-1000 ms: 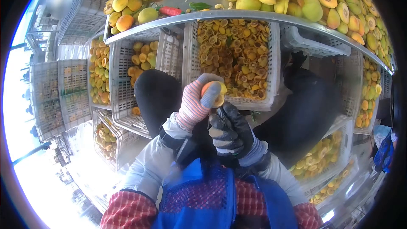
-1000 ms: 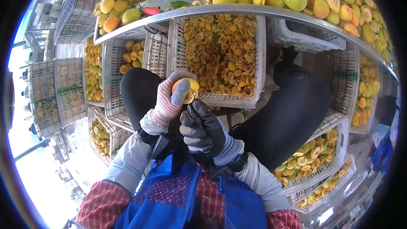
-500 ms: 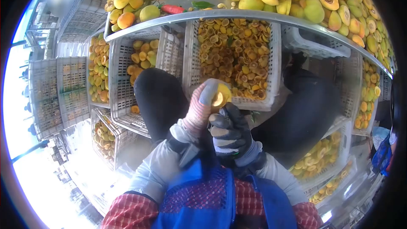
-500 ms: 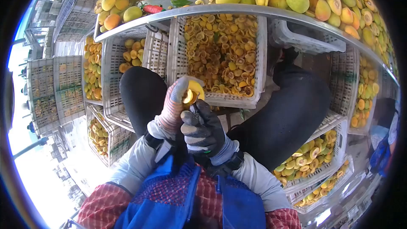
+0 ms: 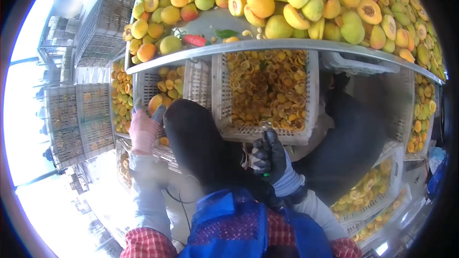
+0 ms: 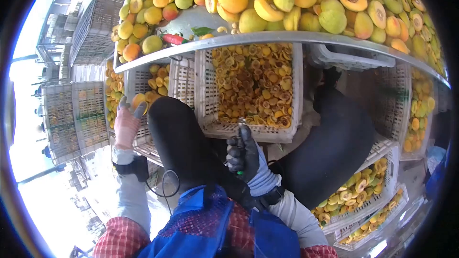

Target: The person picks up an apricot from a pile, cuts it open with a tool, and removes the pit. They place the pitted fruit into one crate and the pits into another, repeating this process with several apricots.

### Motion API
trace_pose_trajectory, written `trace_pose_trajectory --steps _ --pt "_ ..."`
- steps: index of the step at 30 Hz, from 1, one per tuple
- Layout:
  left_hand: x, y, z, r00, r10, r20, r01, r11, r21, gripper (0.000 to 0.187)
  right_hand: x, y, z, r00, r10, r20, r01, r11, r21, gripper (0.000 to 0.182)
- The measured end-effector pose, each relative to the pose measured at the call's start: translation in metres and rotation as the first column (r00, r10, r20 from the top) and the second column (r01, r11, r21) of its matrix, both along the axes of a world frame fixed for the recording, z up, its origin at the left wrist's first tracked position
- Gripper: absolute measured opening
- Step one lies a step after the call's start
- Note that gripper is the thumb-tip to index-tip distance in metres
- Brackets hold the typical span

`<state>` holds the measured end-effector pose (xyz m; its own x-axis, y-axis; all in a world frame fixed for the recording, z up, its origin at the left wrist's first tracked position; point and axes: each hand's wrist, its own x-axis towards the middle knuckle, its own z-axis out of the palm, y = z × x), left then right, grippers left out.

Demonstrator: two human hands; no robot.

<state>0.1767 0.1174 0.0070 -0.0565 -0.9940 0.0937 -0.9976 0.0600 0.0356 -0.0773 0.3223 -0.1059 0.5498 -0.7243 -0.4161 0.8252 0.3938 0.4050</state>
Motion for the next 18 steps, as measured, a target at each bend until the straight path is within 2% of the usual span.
trace_pose_trajectory --steps 2,3,4,6,7,9,11,13,16,18 --pt "-0.002 -0.037 0.01 0.952 -0.052 0.301 0.076 0.995 -0.069 0.047 -0.001 -0.003 0.0 0.988 -0.03 -0.151 0.032 0.999 0.006 0.048" --pt "-0.021 -0.057 0.023 0.973 -0.132 0.189 0.153 0.983 -0.101 0.047 0.0 -0.01 0.016 0.896 0.085 -0.436 -0.006 0.984 0.179 0.048" --pt "-0.047 -0.079 0.039 0.974 -0.214 0.074 0.223 0.965 -0.14 0.046 0.002 -0.014 0.016 0.889 0.096 -0.448 -0.001 0.978 0.207 0.047" --pt "-0.096 -0.13 0.052 0.899 -0.437 -0.032 0.409 0.864 -0.294 0.046 0.004 -0.018 0.014 0.872 0.117 -0.476 0.013 0.965 0.261 0.044" --pt "-0.128 -0.152 0.062 0.9 -0.435 -0.021 0.414 0.87 -0.27 0.046 0.003 -0.016 0.007 0.873 0.106 -0.475 0.005 0.974 0.226 0.043" --pt "-0.194 -0.189 0.076 0.897 -0.44 0.051 0.429 0.835 -0.343 0.049 0.005 -0.023 0.008 0.826 0.13 -0.548 0.033 0.96 0.276 0.043" --pt "-0.254 -0.208 0.1 0.947 -0.319 0.03 0.321 0.944 -0.073 0.074 0.004 -0.028 0.006 0.798 0.132 -0.588 0.068 0.95 0.306 0.043" --pt "-0.274 -0.25 0.06 0.917 -0.393 -0.065 0.369 0.9 -0.233 0.061 0.004 -0.031 0.001 0.813 0.123 -0.569 0.086 0.941 0.326 0.043" --pt "-0.253 -0.326 -0.018 0.693 -0.721 -0.014 0.685 0.665 -0.298 0.051 0.003 -0.031 -0.006 0.808 0.094 -0.582 0.099 0.952 0.291 0.044" --pt "-0.265 -0.272 0.001 0.865 -0.464 -0.19 0.449 0.886 -0.117 0.046 -0.001 -0.031 -0.007 0.787 0.081 -0.612 0.104 0.959 0.262 0.044"
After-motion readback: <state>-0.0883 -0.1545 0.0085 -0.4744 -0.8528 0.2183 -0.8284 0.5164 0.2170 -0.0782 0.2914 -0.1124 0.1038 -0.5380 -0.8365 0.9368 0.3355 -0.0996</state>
